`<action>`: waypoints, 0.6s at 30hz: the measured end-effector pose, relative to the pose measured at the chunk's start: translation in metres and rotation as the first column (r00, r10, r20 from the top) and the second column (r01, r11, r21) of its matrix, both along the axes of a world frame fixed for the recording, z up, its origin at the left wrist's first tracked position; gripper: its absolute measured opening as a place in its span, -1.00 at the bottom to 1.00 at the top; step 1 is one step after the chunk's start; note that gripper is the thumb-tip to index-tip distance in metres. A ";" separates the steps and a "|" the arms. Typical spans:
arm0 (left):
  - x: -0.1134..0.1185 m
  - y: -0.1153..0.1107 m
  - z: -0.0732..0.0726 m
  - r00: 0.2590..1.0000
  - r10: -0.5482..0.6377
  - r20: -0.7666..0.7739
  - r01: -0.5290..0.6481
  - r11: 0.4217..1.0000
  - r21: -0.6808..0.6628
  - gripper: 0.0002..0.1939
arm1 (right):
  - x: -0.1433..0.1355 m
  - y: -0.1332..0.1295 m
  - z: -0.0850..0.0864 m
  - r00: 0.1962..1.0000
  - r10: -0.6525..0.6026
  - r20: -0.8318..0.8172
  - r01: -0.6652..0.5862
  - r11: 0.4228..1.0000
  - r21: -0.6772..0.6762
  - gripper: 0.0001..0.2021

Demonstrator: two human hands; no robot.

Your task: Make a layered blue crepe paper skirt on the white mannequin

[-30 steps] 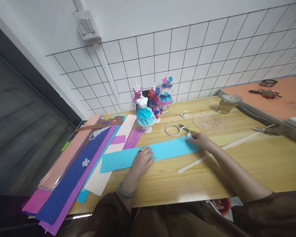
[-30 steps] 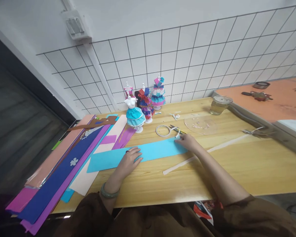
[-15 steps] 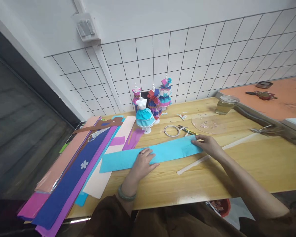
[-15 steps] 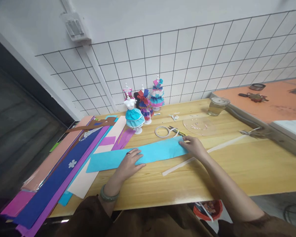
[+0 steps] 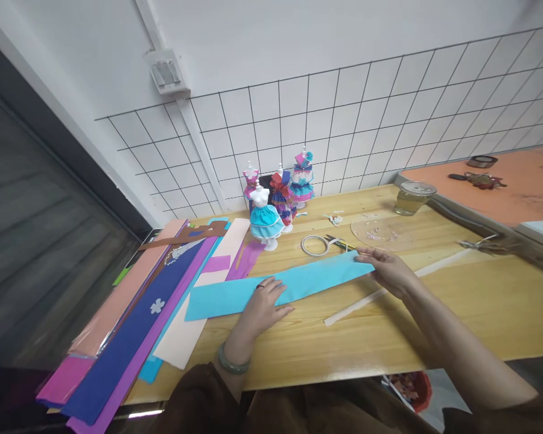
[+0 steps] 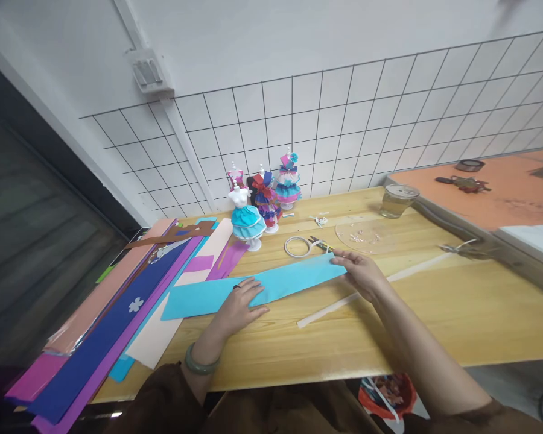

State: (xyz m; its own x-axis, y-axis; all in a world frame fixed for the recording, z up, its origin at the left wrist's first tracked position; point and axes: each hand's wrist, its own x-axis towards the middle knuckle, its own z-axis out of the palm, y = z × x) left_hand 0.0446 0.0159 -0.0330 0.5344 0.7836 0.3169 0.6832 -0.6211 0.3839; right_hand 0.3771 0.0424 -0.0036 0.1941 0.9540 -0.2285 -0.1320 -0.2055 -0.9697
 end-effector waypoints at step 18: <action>-0.028 0.000 0.050 0.986 0.167 -0.029 -0.169 0.972 -0.163 -0.70 | -0.006 -0.019 0.012 0.991 -0.006 -0.131 0.013 0.999 0.050 -0.49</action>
State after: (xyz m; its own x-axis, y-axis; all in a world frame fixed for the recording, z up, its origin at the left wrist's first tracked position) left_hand 0.0167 0.0162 0.0171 0.3945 0.9031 0.1696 0.7788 -0.4266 0.4600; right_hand 0.3711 0.0230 0.0082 0.1749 0.9633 -0.2038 -0.2598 -0.1545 -0.9532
